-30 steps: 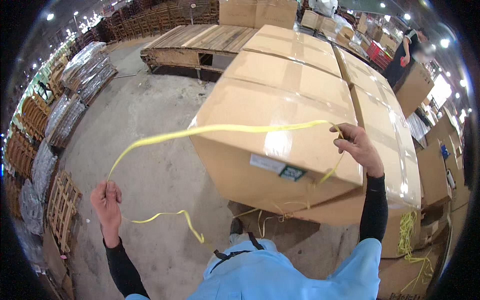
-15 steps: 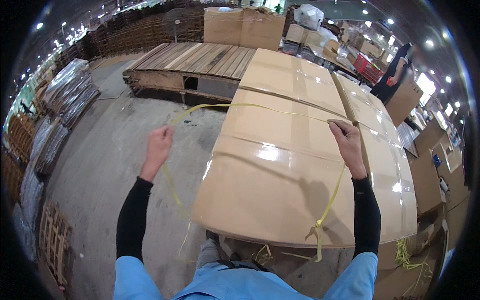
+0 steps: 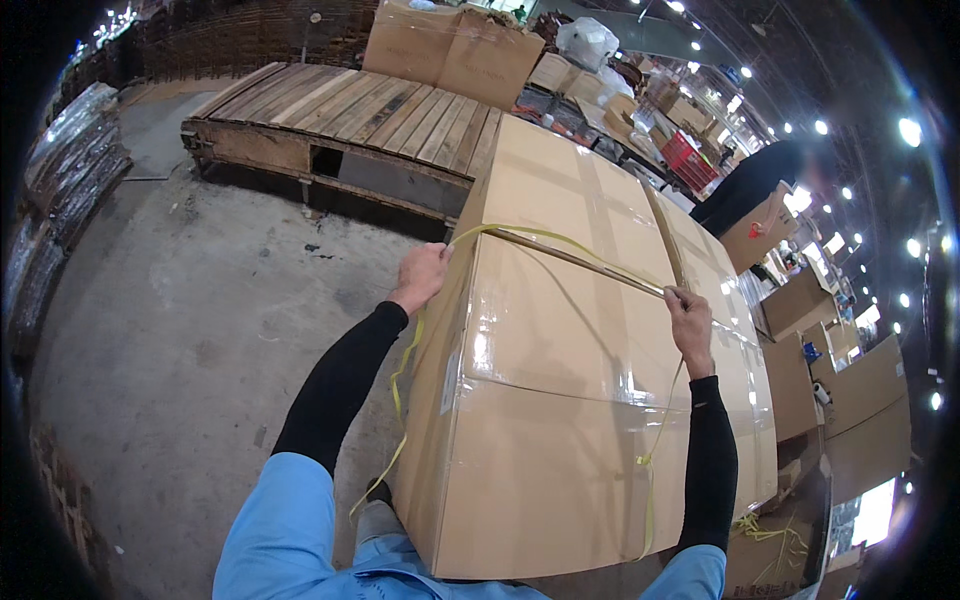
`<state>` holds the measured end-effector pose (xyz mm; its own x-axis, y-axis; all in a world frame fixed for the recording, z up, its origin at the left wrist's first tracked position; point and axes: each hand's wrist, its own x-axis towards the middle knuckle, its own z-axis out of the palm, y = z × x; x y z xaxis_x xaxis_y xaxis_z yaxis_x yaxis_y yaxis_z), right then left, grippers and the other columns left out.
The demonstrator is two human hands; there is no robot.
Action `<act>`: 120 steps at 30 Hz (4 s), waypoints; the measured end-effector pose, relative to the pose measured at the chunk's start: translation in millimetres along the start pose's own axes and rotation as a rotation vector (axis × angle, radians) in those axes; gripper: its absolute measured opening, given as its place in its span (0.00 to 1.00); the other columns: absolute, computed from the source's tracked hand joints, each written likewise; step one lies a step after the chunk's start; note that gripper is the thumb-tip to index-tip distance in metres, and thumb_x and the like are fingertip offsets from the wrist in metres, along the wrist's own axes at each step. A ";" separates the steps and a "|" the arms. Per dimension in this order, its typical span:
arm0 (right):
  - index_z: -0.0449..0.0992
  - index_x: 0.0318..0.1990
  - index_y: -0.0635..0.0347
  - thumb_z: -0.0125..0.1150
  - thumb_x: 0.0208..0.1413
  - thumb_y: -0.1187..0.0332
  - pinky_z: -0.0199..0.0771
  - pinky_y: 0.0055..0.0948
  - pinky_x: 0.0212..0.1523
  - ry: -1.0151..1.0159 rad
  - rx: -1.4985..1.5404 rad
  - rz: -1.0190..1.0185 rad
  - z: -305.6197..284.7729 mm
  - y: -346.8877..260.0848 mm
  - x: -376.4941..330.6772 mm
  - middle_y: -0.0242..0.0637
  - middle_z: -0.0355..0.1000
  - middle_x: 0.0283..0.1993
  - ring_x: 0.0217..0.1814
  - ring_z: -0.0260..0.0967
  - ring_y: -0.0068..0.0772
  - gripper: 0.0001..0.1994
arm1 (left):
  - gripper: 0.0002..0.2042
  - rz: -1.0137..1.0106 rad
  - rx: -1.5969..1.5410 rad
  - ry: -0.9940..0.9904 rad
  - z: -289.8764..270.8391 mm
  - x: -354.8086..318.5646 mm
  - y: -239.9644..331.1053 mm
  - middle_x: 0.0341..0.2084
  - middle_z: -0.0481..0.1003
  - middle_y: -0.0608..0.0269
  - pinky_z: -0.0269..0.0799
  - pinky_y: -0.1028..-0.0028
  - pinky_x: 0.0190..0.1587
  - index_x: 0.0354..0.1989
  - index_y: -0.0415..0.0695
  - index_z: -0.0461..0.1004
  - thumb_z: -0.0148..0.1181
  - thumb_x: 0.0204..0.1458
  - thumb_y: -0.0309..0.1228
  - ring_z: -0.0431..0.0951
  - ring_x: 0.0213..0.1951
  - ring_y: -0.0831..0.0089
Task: The person wraps a yellow strap around a stack of cardboard boxes on a wooden pallet, ties a knot, and secures the strap with small cardboard pieces. They then attach a handwritten label to the package.
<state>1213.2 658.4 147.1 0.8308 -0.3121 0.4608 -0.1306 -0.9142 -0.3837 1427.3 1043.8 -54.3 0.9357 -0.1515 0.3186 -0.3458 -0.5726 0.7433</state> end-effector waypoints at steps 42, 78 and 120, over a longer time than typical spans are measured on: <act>0.80 0.46 0.63 0.62 0.59 0.56 0.76 0.42 0.46 -0.305 0.005 0.103 -143.1 143.7 -294.6 0.52 0.78 0.42 0.44 0.78 0.49 0.19 | 0.09 -0.836 -0.812 -0.189 -57.1 -558.2 78.2 0.14 0.58 0.75 0.48 0.79 0.13 0.31 0.55 0.63 0.50 0.66 0.33 0.53 0.12 0.83; 0.75 0.41 0.56 0.57 0.63 0.60 0.76 0.47 0.33 -0.323 -0.033 -0.186 -487.5 573.8 -424.4 0.47 0.74 0.25 0.31 0.77 0.52 0.10 | 0.08 -0.580 -1.253 -0.227 479.7 -676.8 645.4 0.15 0.59 0.69 0.62 0.74 0.22 0.33 0.51 0.59 0.47 0.66 0.33 0.57 0.16 0.79; 0.79 0.42 0.61 0.52 0.65 0.58 0.74 0.53 0.45 -0.684 0.223 -0.770 -373.4 850.2 -87.2 0.56 0.77 0.40 0.44 0.74 0.63 0.15 | 0.20 -0.163 -0.505 0.743 605.5 -768.8 1094.0 0.11 0.59 0.74 0.47 0.78 0.17 0.61 0.54 0.72 0.48 0.60 0.27 0.52 0.11 0.83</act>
<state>827.7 -188.1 79.5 0.7842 0.6087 0.1200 0.6073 -0.7134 -0.3496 371.9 46.0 157.8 0.7506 0.5581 0.3538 -0.3660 -0.0946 0.9258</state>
